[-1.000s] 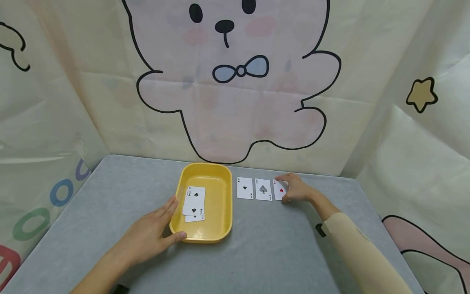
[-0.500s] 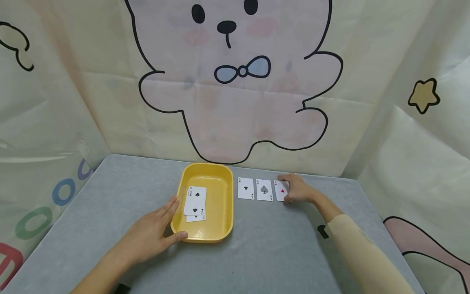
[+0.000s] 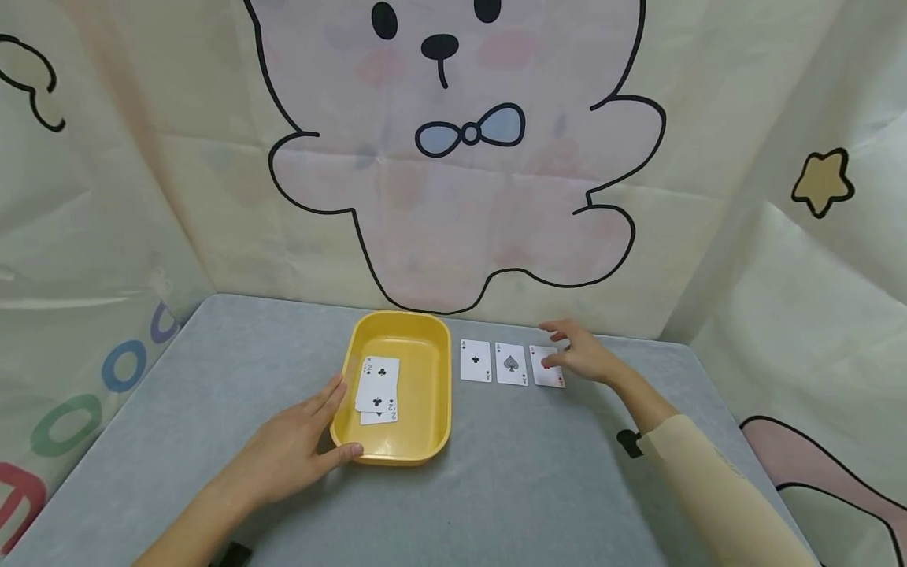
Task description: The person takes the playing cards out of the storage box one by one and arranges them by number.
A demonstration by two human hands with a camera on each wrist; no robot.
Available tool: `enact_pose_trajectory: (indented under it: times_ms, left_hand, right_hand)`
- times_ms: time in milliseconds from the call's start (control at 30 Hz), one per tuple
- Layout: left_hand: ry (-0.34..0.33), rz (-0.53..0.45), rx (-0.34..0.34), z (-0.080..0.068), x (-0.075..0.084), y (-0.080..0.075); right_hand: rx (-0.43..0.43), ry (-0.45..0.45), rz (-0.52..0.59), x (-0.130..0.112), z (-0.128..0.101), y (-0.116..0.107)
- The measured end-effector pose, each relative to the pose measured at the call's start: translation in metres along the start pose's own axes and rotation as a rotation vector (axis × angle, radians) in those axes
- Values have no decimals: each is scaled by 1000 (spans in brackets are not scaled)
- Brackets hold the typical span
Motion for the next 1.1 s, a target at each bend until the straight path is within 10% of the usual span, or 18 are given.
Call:
enact_pose_trajectory:
  times_ms: [1100]
  left_hand:
    - [-1,5,-7,1,0,0]
  right_hand:
    - [174,-331,62,-103,13,32]
Point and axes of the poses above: each hand's wrist, its own z-axis towards the middle knuckle, its own y-axis out of the palm, x = y × z, the point moved 4 cm from there along z, towards the middle knuckle, and after that the axes turned 13 degrees about -y, right-handed, at the moved point
